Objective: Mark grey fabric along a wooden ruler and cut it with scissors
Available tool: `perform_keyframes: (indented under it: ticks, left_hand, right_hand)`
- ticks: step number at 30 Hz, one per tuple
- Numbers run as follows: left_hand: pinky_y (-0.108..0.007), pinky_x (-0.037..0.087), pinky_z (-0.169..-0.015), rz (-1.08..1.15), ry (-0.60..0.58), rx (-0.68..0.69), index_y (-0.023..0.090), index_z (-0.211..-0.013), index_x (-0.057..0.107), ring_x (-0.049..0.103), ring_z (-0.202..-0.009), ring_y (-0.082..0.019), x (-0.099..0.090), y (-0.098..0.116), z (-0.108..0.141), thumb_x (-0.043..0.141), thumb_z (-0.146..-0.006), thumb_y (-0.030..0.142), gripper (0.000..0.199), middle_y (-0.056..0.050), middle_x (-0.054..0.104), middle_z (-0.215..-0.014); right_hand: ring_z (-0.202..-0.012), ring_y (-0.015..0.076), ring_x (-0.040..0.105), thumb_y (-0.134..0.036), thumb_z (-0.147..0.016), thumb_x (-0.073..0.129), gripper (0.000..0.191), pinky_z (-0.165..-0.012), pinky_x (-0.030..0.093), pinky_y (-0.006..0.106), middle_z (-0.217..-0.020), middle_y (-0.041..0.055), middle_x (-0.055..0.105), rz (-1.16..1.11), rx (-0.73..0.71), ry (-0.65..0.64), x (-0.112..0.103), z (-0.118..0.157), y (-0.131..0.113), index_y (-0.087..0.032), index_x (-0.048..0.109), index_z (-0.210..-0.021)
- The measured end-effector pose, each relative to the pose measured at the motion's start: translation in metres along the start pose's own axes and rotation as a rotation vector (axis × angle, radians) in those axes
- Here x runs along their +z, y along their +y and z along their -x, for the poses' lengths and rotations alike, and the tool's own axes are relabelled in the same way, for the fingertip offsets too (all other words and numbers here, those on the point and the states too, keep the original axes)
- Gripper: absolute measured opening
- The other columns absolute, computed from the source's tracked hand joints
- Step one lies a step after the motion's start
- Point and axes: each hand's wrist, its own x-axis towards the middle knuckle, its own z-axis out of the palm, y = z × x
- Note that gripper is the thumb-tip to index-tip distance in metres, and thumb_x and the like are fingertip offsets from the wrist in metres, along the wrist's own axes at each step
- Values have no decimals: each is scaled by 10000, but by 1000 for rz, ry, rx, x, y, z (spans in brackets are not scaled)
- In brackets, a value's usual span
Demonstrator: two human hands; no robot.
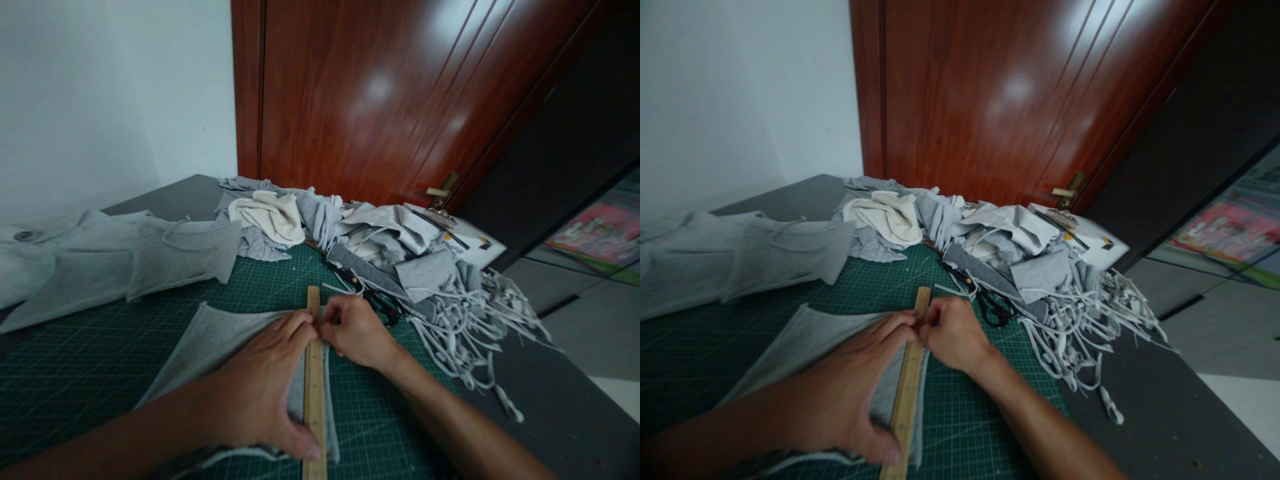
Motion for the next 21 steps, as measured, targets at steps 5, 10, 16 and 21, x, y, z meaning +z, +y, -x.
perform_keyframes:
  ticks: [5, 10, 16, 21]
  left_hand:
    - [-629, 340, -1309, 5, 29, 5, 154, -1555, 479, 375, -1586, -489, 3, -3, -1, 957, -525, 697, 1259, -246, 415, -1693]
    - [-608, 347, -1310, 32, 51, 17, 148, -1490, 521, 404, -1565, -477, 1, 0, -1, 1018, -464, 601, 1227, -233, 449, -1660]
    - [-599, 400, -1264, 69, 129, 113, 201, -1380, 564, 497, -1490, -431, 1, 1, -1, 986, -544, 542, 996, -182, 534, -1558]
    - [-571, 388, -1278, 59, 114, 83, 182, -1394, 565, 472, -1504, -436, 2, 2, -2, 1054, -436, 477, 1115, -188, 519, -1569]
  right_hand:
    - [-529, 97, 490, 39, -728, 638, 259, -503, 315, 216, -586, -79, 552, 22, -59, 18, 8, 34, -3, -202, 578, -657]
    - [-543, 88, 479, 58, -710, 595, 254, -500, 309, 218, -605, -81, 563, -58, -93, -1, 17, 64, -3, -194, 589, -672]
    - [-541, 97, 489, 16, -725, 642, 217, -485, 290, 236, -614, -62, 595, -96, -5, -56, 30, 91, 7, -193, 620, -673]
    - [-587, 121, 554, 25, -693, 663, 227, -496, 338, 216, -646, -38, 636, -19, 24, -241, 17, 105, 1, -201, 673, -683]
